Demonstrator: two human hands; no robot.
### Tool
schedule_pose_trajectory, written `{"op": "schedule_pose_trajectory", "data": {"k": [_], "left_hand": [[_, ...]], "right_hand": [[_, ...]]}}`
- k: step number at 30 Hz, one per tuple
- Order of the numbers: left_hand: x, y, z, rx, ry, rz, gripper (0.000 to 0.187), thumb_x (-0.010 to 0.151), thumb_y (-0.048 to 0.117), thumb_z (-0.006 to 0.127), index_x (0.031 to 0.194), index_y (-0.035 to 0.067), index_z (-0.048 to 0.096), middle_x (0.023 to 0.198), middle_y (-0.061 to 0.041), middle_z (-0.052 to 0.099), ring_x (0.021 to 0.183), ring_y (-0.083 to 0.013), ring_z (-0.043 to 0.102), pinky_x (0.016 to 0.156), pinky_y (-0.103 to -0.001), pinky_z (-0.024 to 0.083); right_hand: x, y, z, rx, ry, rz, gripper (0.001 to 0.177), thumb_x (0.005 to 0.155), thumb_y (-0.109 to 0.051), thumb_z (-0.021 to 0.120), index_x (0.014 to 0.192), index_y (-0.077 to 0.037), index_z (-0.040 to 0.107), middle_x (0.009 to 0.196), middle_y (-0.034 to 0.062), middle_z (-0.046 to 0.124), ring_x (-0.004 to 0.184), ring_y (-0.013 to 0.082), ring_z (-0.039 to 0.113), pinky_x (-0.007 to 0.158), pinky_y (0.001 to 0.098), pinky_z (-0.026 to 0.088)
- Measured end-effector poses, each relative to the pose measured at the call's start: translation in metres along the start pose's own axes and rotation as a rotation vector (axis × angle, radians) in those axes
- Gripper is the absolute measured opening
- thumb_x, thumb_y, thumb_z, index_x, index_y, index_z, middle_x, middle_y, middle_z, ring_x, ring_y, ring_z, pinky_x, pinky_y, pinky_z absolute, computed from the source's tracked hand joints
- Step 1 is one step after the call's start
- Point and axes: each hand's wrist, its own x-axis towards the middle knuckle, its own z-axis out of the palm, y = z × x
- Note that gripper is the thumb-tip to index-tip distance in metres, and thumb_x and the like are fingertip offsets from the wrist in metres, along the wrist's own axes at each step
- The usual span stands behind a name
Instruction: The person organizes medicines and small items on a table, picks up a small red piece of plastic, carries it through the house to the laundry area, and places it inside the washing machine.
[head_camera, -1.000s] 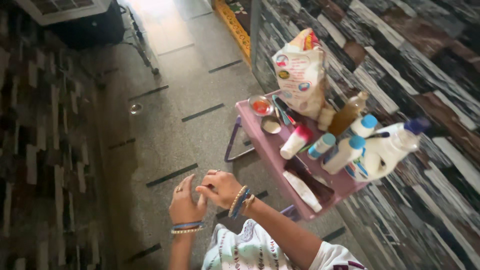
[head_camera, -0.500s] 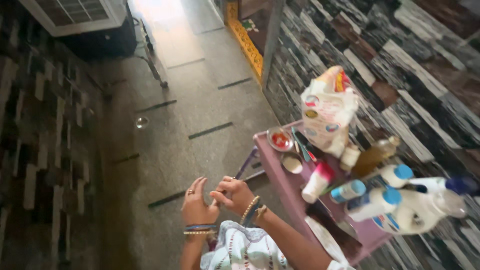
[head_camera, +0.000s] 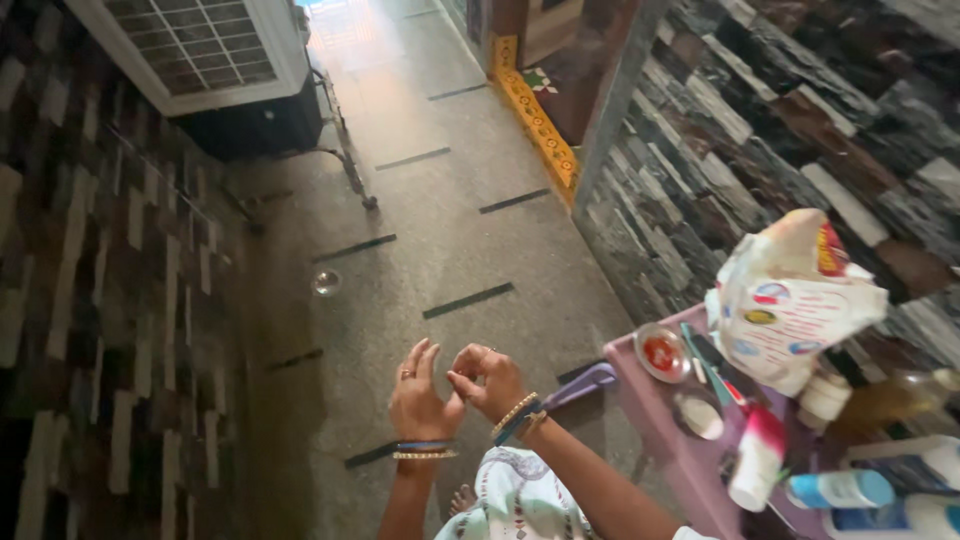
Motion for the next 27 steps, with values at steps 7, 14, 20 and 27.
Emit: {"op": "schedule_pose_trajectory", "data": {"k": [7, 14, 20, 27], "left_hand": [[0.056, -0.026, 0.012, -0.106, 0.02, 0.009, 0.054, 0.074, 0.014, 0.075, 0.127, 0.011, 0.065, 0.138, -0.008, 0.064, 0.122, -0.0334, 0.063, 0.097, -0.043, 0.053], [0.141, -0.055, 0.036, -0.131, 0.127, -0.002, 0.058, 0.082, 0.017, 0.075, 0.136, 0.006, 0.058, 0.138, -0.017, 0.062, 0.126, -0.0378, 0.06, 0.104, -0.044, 0.049], [0.24, -0.057, 0.052, -0.079, 0.176, -0.04, 0.075, 0.079, 0.019, 0.076, 0.146, 0.002, 0.046, 0.147, -0.024, 0.052, 0.134, -0.0424, 0.051, 0.109, -0.047, 0.043], [0.333, -0.043, 0.108, -0.042, 0.216, 0.033, 0.083, 0.074, 0.016, 0.077, 0.147, -0.003, 0.043, 0.153, -0.026, 0.046, 0.139, -0.0447, 0.047, 0.112, -0.049, 0.041]], "right_hand": [[0.06, 0.023, 0.025, -0.181, 0.018, 0.094, 0.021, 0.083, -0.028, 0.076, 0.085, -0.007, 0.071, 0.082, 0.0093, 0.075, 0.085, 0.0252, 0.073, 0.079, 0.0395, 0.057], [0.154, 0.061, 0.047, -0.328, 0.195, -0.173, 0.058, 0.088, -0.047, 0.071, 0.126, -0.003, 0.065, 0.126, 0.0199, 0.066, 0.124, 0.0388, 0.057, 0.107, 0.0479, 0.045], [0.258, 0.076, 0.038, -0.589, 0.213, -0.245, 0.084, 0.093, -0.063, 0.061, 0.148, -0.001, 0.049, 0.152, 0.0286, 0.045, 0.148, 0.046, 0.032, 0.118, 0.0565, 0.029], [0.349, 0.114, -0.003, -0.582, 0.114, -0.131, 0.088, 0.091, -0.068, 0.057, 0.147, 0.0, 0.05, 0.156, 0.03, 0.038, 0.151, 0.0474, 0.021, 0.118, 0.0616, 0.02]]}}
